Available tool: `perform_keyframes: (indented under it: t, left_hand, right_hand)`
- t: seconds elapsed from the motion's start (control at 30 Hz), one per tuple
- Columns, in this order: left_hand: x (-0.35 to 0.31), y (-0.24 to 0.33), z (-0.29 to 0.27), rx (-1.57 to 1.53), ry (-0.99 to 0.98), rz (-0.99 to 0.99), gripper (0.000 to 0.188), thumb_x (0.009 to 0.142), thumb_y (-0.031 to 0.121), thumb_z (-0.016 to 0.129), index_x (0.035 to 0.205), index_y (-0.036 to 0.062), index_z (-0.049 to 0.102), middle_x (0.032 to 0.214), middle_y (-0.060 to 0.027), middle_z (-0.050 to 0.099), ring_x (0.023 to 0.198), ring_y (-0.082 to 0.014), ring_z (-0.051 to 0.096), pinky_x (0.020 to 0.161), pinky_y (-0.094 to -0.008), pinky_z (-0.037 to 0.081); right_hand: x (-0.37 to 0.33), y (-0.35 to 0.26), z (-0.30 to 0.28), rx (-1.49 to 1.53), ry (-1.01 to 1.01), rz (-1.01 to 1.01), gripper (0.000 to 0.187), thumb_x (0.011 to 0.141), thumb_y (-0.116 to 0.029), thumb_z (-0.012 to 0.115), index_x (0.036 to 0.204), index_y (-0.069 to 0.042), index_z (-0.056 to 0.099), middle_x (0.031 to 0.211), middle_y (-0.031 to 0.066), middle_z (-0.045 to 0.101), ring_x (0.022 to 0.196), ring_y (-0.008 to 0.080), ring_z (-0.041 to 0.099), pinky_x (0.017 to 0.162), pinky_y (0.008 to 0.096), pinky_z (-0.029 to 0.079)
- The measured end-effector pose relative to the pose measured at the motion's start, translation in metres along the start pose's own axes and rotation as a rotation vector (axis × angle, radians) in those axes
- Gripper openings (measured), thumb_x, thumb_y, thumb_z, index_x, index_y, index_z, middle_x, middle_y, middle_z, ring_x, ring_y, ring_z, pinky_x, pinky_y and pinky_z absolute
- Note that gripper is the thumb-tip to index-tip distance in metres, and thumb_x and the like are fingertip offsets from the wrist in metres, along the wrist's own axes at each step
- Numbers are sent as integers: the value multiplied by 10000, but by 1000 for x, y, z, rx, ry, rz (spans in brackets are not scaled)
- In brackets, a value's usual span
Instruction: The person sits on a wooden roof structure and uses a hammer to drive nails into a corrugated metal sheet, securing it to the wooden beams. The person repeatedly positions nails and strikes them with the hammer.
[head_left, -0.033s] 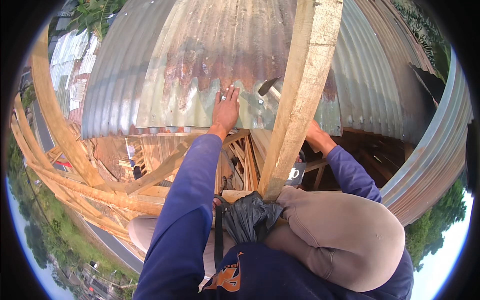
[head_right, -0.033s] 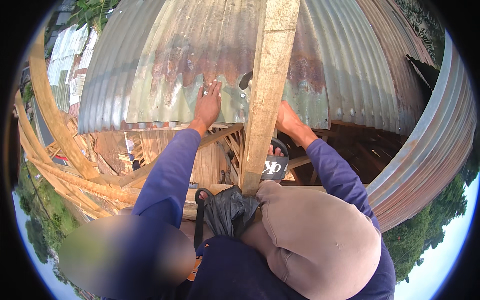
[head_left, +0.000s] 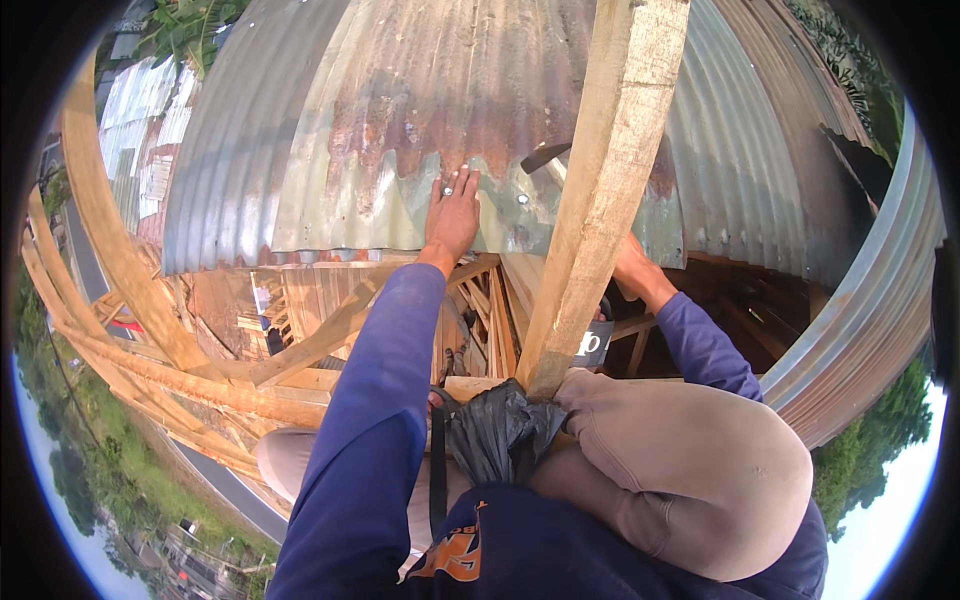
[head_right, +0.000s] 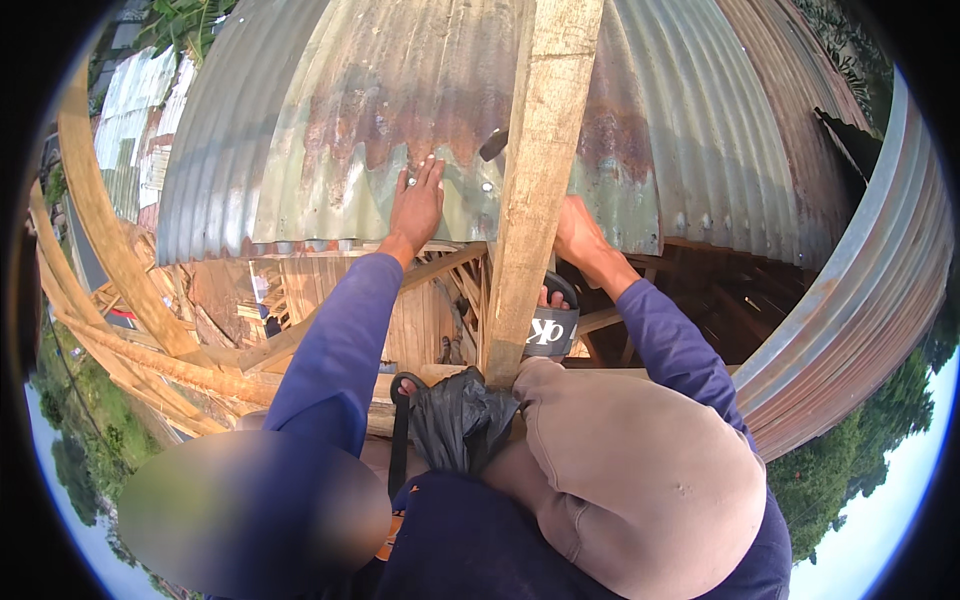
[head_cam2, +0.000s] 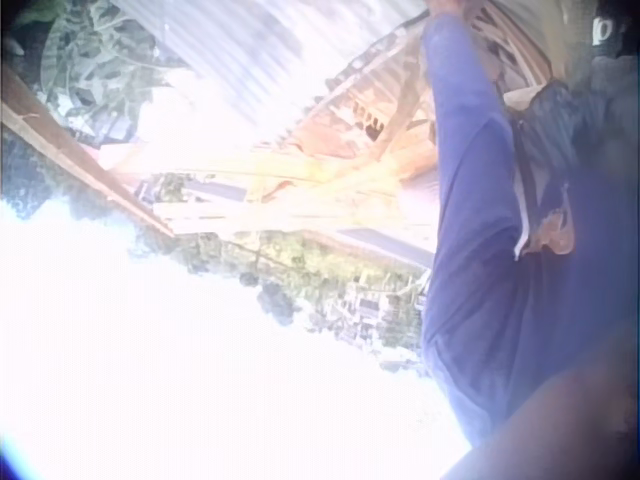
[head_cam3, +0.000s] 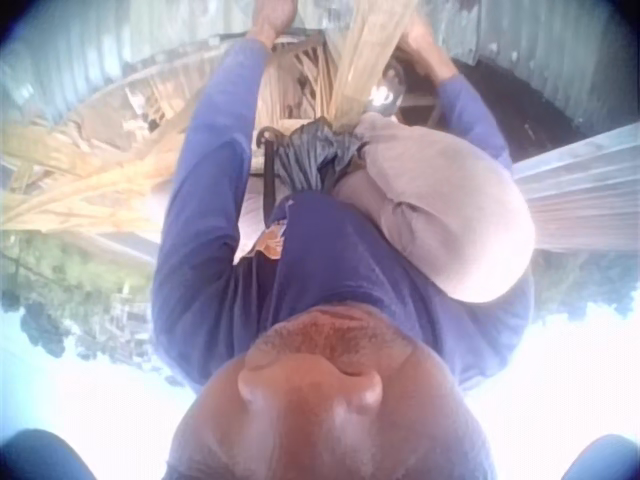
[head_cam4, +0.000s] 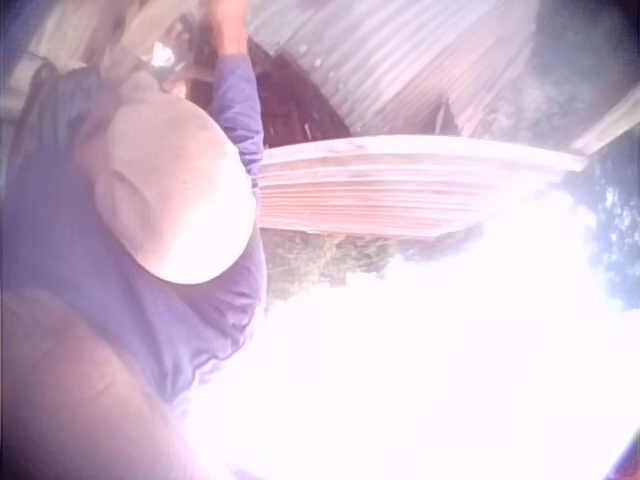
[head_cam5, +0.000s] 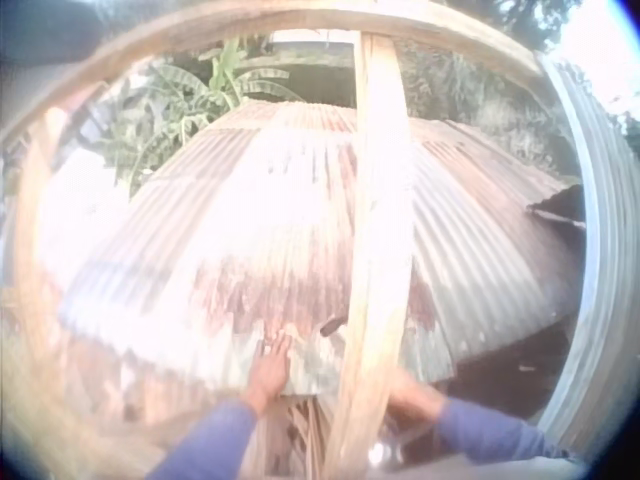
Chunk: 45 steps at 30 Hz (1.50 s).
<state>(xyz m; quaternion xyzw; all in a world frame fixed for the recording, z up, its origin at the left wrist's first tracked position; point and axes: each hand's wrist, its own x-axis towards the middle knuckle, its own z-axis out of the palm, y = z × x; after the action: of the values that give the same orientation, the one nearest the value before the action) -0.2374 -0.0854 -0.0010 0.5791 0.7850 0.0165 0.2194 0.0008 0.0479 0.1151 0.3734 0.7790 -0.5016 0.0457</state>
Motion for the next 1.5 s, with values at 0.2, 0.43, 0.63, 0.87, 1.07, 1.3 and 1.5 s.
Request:
perform_keyframes:
  t: [0.2,0.43,0.63,0.87,1.07,1.3,1.5]
  left_hand:
    - [2,4,-6,12,17,11,458,1003,194,339,1447,81,335,1517,-107,343,1388,-242,349,1178,-448,184]
    - [0,4,-7,20,-12,4,473,994,184,349,1456,89,325,1527,-106,332,1376,-234,366,1182,-447,163]
    - [-1,-4,6,-6,23,-7,467,988,172,359,1445,77,338,1517,-117,347,1366,-236,381,1174,-458,173]
    - [3,3,-4,-29,-59,-15,453,1009,178,316,1452,86,322,1534,-118,318,1292,-246,470,1169,-474,172]
    - [-2,-3,-4,-172,-23,0,472,985,156,388,1444,65,324,1515,-158,333,1349,-299,401,1174,-491,159]
    - [-72,10,-103,-539,-112,-70,312,952,175,494,1202,2,560,1150,-244,614,1074,-416,575,924,-475,442]
    - [-225,17,-151,-481,-591,-145,225,912,213,548,979,3,596,955,-219,661,949,-396,620,812,-478,475]
  right_hand:
    - [-2,4,-1,1,123,-103,258,872,-157,602,1048,32,603,939,273,653,893,458,622,711,439,509]
    - [5,-15,-20,314,244,208,324,920,-190,565,1128,59,555,902,275,669,859,416,661,749,442,500]
    - [0,-6,-5,-124,-21,-156,325,880,-163,606,1138,35,588,993,271,663,912,389,659,769,421,510]
    - [-7,-27,-13,127,-122,94,427,846,-205,654,1207,9,574,1211,276,585,1125,381,572,925,425,453]
    - [-6,-6,4,135,-119,132,525,864,-240,649,1327,-36,510,1357,229,515,1262,362,475,1035,400,380]
    - [-9,-13,0,119,-129,150,478,853,-220,651,1282,-38,548,1251,224,594,1189,387,541,987,401,433]
    - [-16,54,30,-43,-47,-90,395,903,-217,579,1230,3,562,1113,214,652,1051,372,608,893,392,482]
